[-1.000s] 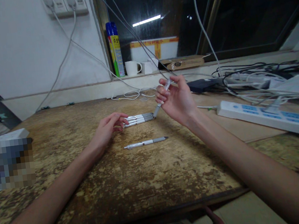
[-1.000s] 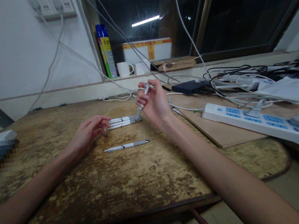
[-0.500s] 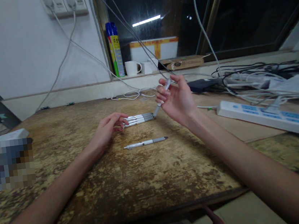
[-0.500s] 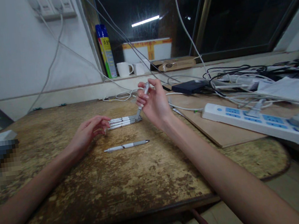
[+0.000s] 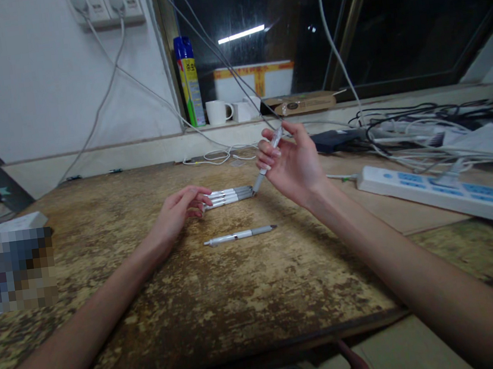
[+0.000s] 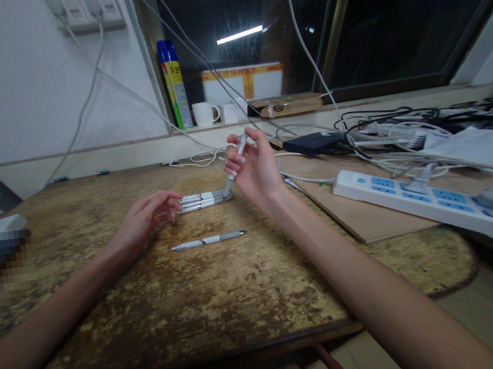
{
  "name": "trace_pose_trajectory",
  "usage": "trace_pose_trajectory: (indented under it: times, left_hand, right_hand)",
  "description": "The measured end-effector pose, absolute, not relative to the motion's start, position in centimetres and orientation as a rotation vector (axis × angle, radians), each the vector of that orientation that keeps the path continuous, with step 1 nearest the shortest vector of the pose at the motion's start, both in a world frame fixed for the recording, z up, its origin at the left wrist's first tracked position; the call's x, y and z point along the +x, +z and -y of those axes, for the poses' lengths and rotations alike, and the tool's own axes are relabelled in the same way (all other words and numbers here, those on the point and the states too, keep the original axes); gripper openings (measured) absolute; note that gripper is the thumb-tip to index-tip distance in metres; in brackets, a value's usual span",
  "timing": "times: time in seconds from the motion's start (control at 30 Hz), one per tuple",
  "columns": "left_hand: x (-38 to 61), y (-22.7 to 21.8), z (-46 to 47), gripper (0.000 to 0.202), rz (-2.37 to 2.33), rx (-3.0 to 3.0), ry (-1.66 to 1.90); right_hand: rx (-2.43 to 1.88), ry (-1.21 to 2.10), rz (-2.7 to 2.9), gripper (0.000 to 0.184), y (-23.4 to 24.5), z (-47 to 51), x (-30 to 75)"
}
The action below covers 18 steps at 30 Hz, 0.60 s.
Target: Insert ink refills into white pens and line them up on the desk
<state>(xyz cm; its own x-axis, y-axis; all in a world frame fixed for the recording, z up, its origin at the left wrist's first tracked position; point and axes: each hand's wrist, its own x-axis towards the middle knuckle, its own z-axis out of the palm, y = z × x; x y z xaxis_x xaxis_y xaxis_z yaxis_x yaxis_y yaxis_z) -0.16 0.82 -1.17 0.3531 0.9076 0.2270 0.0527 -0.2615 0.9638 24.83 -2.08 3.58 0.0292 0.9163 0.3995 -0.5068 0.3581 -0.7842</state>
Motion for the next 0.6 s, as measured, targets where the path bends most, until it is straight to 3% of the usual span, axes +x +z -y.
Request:
trace_pose_trajectory:
  times: [0.33,0.6]
  left_hand:
    - [-0.2,-1.2,-0.9,0.028,-0.870,1.617,1.062]
    - [-0.1,-0.9,-0.6,0.024,-0.834,1.625,1.063]
  right_hand:
    - [-0.507,1.178,1.044,0.040,4.1,2.7,24.3]
    - [-0.556,1.011,1.259,0.017,2.5,1.5,23.9]
